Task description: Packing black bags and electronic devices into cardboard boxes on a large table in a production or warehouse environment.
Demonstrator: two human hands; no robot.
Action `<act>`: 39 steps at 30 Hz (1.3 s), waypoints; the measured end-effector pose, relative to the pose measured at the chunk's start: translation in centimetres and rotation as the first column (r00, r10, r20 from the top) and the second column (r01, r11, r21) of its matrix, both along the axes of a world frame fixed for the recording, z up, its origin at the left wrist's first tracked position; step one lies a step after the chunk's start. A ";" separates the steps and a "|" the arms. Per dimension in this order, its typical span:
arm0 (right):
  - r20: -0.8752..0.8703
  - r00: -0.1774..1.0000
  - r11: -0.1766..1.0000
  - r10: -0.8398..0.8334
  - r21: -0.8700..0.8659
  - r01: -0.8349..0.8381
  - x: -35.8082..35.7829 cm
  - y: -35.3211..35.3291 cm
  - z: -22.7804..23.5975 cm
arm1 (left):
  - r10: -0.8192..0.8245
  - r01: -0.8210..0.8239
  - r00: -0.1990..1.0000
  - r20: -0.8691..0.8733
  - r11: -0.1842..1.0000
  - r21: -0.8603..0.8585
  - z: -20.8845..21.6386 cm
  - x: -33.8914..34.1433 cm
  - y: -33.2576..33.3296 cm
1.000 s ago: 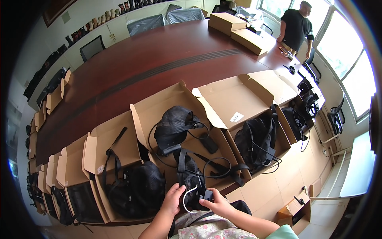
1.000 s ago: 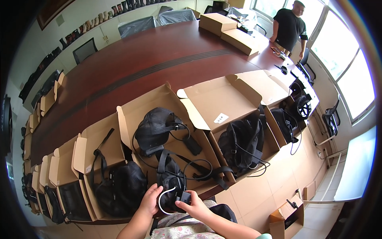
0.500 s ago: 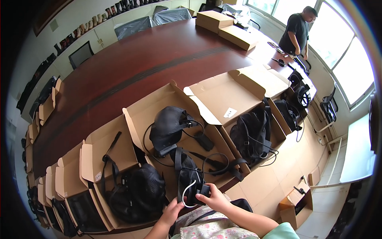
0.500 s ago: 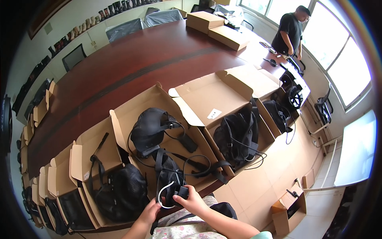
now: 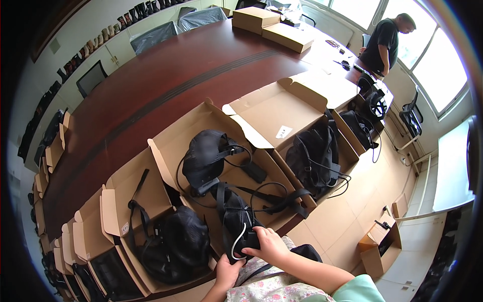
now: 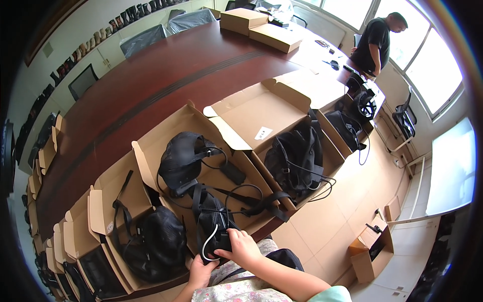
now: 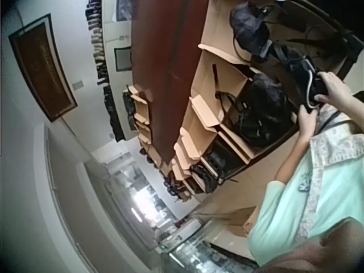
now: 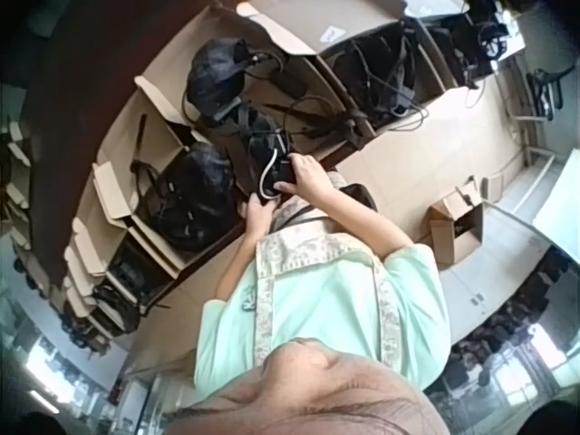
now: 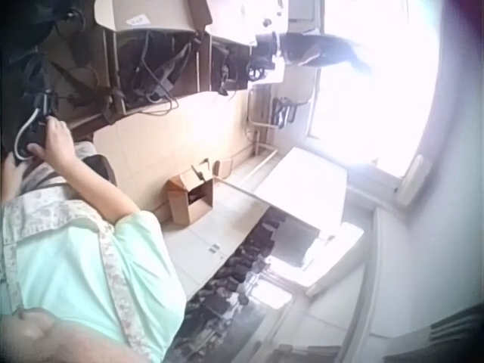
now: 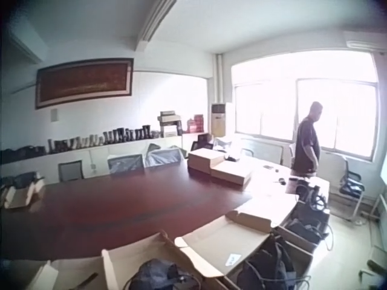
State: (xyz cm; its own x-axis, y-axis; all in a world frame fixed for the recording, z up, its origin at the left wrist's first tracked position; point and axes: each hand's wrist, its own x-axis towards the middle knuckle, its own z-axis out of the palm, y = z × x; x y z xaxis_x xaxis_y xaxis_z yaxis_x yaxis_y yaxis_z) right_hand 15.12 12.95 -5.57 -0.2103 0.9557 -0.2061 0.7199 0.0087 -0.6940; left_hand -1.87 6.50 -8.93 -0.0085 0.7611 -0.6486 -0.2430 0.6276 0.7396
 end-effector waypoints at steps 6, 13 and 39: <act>0.243 0.962 0.979 0.124 0.126 -0.158 0.7 0.7 0.2 | 0.176 -0.161 0.950 0.259 0.984 -0.079 -0.7 -0.4 -0.4; -0.123 0.991 0.944 -0.049 -0.329 0.006 2.3 1.2 -0.3 | 0.070 -0.069 0.981 0.182 0.998 -0.012 -0.2 -0.4 0.0; 0.030 0.991 0.992 0.127 -0.033 -0.126 3.4 5.5 -2.6 | 0.000 0.290 0.674 -0.738 0.919 0.265 -2.7 4.0 3.0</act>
State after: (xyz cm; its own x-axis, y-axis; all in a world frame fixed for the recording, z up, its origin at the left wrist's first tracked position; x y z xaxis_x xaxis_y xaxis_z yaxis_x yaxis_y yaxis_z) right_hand 18.49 18.47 -8.18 -0.3218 0.9149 -0.2436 0.7359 0.0799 -0.6723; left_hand 2.12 9.55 -11.61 -0.2250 0.9548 -0.1941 0.5204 0.2862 0.8046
